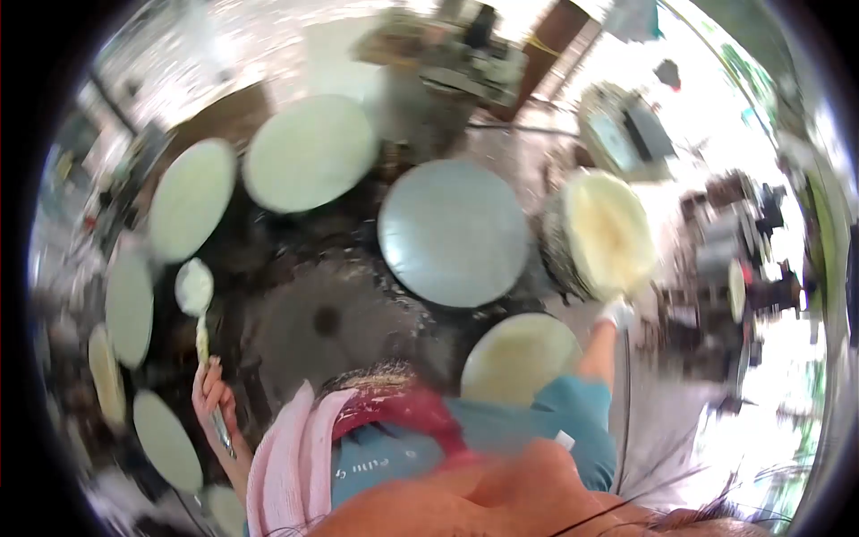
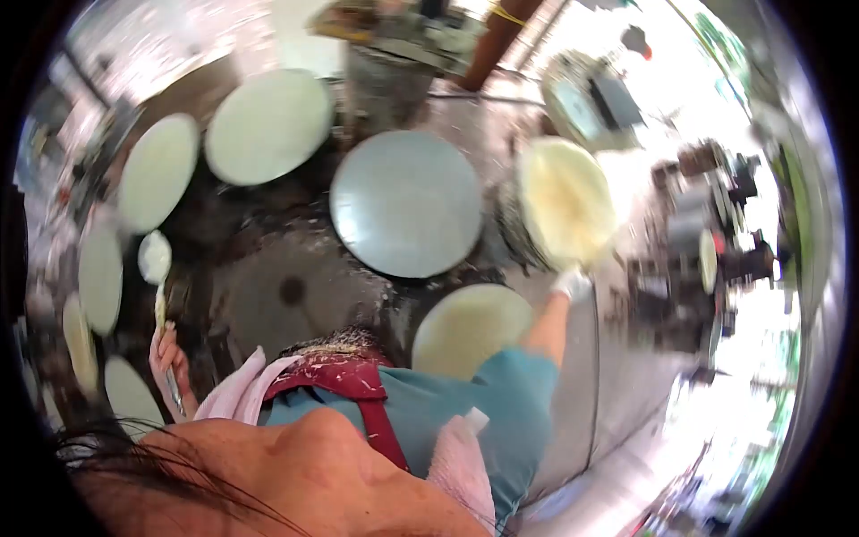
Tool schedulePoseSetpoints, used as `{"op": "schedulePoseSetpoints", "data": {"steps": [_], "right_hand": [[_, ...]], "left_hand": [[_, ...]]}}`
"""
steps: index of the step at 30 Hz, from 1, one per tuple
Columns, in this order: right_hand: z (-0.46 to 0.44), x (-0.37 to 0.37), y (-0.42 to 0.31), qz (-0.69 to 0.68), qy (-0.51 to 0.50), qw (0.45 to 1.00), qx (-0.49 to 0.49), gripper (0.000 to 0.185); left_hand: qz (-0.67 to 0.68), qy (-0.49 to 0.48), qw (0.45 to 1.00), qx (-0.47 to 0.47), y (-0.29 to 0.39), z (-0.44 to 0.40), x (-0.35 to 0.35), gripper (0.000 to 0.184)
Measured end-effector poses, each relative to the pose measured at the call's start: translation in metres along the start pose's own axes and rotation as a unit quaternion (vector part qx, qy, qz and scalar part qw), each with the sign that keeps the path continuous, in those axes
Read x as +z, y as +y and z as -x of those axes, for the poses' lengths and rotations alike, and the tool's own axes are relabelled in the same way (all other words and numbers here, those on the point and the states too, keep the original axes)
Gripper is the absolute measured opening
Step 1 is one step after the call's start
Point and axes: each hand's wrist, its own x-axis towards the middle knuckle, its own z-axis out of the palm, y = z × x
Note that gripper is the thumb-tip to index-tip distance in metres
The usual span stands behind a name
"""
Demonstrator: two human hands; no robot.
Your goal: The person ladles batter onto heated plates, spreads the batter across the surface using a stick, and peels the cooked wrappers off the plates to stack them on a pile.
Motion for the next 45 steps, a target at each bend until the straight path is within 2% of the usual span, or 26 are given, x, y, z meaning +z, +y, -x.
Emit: {"op": "schedulePoseSetpoints", "data": {"steps": [1,2,4,6,8,10,13,15,17,18,20,21,23,25,28,29,31,34,35,36,37,40,41,42,44,45], "right_hand": [[0.016,-0.004,-0.007,-0.204,-0.018,0.979,0.007,0.040],[0.029,-0.018,-0.014,-0.145,-0.074,0.986,-0.045,0.034],[0.090,-0.040,-0.056,-0.207,-0.132,0.950,-0.192,0.033],[0.172,-0.067,-0.106,-0.281,-0.204,0.881,-0.323,0.031],[0.269,-0.104,-0.149,-0.350,-0.292,0.776,-0.437,0.030],[0.370,-0.147,-0.179,-0.422,-0.378,0.632,-0.529,0.029],[0.511,-0.210,-0.203,-0.511,-0.517,0.340,-0.597,0.027],[0.589,-0.253,-0.205,-0.537,-0.627,0.104,-0.555,0.026],[0.647,-0.294,-0.202,-0.534,-0.694,-0.105,-0.472,0.025],[0.670,-0.313,-0.202,-0.523,-0.713,-0.188,-0.427,0.025],[0.705,-0.343,-0.201,-0.495,-0.727,-0.306,-0.365,0.024],[0.720,-0.356,-0.201,-0.481,-0.729,-0.346,-0.342,0.023],[0.742,-0.377,-0.204,-0.458,-0.733,-0.395,-0.311,0.022],[0.761,-0.390,-0.212,-0.443,-0.736,-0.422,-0.289,0.022],[0.790,-0.391,-0.241,-0.442,-0.746,-0.419,-0.269,0.019],[0.799,-0.386,-0.252,-0.446,-0.751,-0.407,-0.269,0.019],[0.812,-0.362,-0.281,-0.480,-0.767,-0.334,-0.264,0.020],[0.828,-0.298,-0.353,-0.559,-0.769,-0.166,-0.264,0.025],[0.836,-0.277,-0.376,-0.584,-0.758,-0.116,-0.265,0.027],[0.854,-0.261,-0.388,-0.564,-0.777,-0.093,-0.262,0.028],[0.870,-0.242,-0.400,-0.544,-0.796,-0.070,-0.257,0.028],[0.965,-0.220,-0.353,-0.326,-0.916,-0.082,-0.221,0.029],[0.983,-0.190,-0.347,-0.215,-0.930,0.034,-0.296,0.031],[1.001,-0.160,-0.340,-0.083,-0.923,0.125,-0.355,0.035],[1.045,-0.195,-0.294,-0.160,-0.846,0.205,-0.466,0.042],[1.064,-0.148,-0.285,-0.165,-0.838,0.191,-0.484,0.045]], "left_hand": [[0.004,0.013,1.000,0.019,0.007,0.019,-0.010,0.030],[0.007,0.003,0.999,0.038,0.011,0.036,-0.019,0.030],[0.030,-0.019,0.998,0.055,0.027,0.070,-0.056,0.029],[0.039,0.001,0.995,0.086,0.042,0.102,-0.081,0.027],[0.005,0.055,0.989,0.137,0.063,0.153,-0.107,0.025],[0.026,0.078,0.982,0.170,0.079,0.205,-0.146,0.024],[0.060,0.136,0.963,0.226,0.094,0.268,-0.207,0.023],[0.075,0.171,0.943,0.274,0.096,0.308,-0.244,0.023],[0.098,0.205,0.923,0.312,0.096,0.343,-0.277,0.023],[0.090,0.144,0.927,0.334,0.096,0.360,-0.303,0.024],[0.073,0.018,0.924,0.374,0.085,0.385,-0.359,0.026],[0.110,0.204,0.893,0.387,0.087,0.400,-0.331,0.026],[0.134,0.175,0.881,0.418,0.075,0.418,-0.355,0.029],[0.149,0.147,0.871,0.444,0.067,0.433,-0.366,0.031],[0.192,0.267,0.830,0.451,0.063,0.441,-0.348,0.031],[0.216,0.255,0.817,0.470,0.062,0.442,-0.345,0.028],[0.227,0.273,0.799,0.485,0.056,0.447,-0.347,0.027],[0.282,0.314,0.751,0.508,0.049,0.451,-0.348,0.027],[0.236,0.322,0.761,0.511,0.053,0.445,-0.338,0.027],[0.266,0.462,0.689,0.491,0.068,0.430,-0.314,0.029],[0.255,0.414,0.705,0.517,0.066,0.421,-0.310,0.030],[0.264,0.284,0.714,0.583,0.061,0.402,-0.303,0.031],[0.273,0.242,0.711,0.601,0.061,0.394,-0.299,0.031],[0.287,0.232,0.697,0.615,0.062,0.385,-0.292,0.030],[0.314,0.210,0.666,0.643,0.064,0.367,-0.279,0.028],[0.341,0.099,0.673,0.649,0.053,0.363,-0.295,0.029]]}}
